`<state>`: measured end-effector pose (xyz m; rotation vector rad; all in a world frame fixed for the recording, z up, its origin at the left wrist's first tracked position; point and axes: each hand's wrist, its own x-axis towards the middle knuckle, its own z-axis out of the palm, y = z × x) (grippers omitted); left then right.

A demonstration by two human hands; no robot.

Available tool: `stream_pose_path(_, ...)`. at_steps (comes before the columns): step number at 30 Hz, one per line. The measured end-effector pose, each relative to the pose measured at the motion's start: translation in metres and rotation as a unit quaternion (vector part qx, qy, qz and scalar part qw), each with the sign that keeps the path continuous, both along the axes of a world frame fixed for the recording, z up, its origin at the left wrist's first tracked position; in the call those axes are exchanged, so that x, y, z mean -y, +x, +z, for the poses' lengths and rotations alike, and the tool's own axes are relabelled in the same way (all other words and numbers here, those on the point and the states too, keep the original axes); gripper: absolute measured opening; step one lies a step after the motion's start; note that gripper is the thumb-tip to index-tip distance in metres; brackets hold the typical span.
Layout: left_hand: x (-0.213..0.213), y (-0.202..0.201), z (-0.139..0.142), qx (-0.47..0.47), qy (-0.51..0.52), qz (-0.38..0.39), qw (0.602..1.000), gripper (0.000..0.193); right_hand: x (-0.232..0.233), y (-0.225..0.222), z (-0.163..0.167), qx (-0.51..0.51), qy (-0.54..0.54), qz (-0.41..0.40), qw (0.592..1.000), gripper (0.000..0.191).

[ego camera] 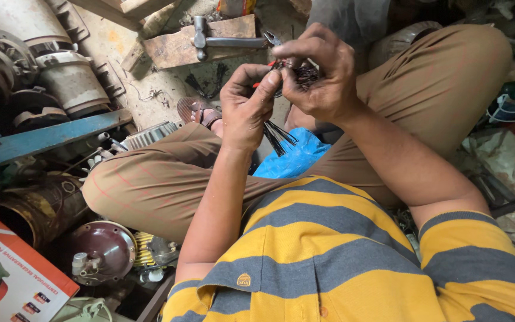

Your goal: The person sits on the floor and repeatedly bends small metal wires by hand, then uses pliers to cut and shape them. The person also briefly handles a small notebook and pen.

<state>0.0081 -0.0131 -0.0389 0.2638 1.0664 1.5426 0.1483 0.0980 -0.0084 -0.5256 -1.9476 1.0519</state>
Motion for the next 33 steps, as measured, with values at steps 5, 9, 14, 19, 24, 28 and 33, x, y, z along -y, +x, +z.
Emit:
stream_pose_path(5, 0.001, -0.003, -0.005, 0.039, 0.021, -0.009, 0.999, 0.014, 0.005, -0.004, 0.004, -0.01, -0.028, -0.021, 0.999, 0.029)
stream_pose_path(9, 0.002, -0.007, -0.01, 0.093, 0.052, -0.031, 0.994, 0.012, 0.007, -0.001, 0.005, -0.011, -0.114, -0.014, 0.993, 0.034)
stream_pose_path(14, 0.005, -0.007, -0.016, 0.114, 0.086, -0.044, 0.989, 0.01, 0.004, 0.007, 0.002, 0.003, -0.054, 0.003, 0.999, 0.034)
stream_pose_path(19, 0.006, -0.005, -0.021, 0.128, 0.102, -0.047, 0.985, 0.011, 0.004, 0.009, 0.003, -0.014, -0.03, 0.006, 0.999, 0.032)
stream_pose_path(24, 0.006, -0.003, -0.022, 0.168, 0.121, -0.046, 0.977, 0.011, 0.006, 0.008, 0.005, -0.017, 0.016, -0.019, 1.0, 0.027)
stream_pose_path(28, 0.006, -0.002, -0.02, 0.167, 0.127, -0.046, 0.977, 0.011, 0.007, 0.009, 0.005, -0.024, 0.018, -0.019, 0.999, 0.025)
stream_pose_path(33, 0.007, -0.003, -0.017, 0.153, 0.126, -0.048, 0.979, 0.012, 0.011, 0.009, 0.006, -0.02, -0.029, -0.019, 0.999, 0.023)
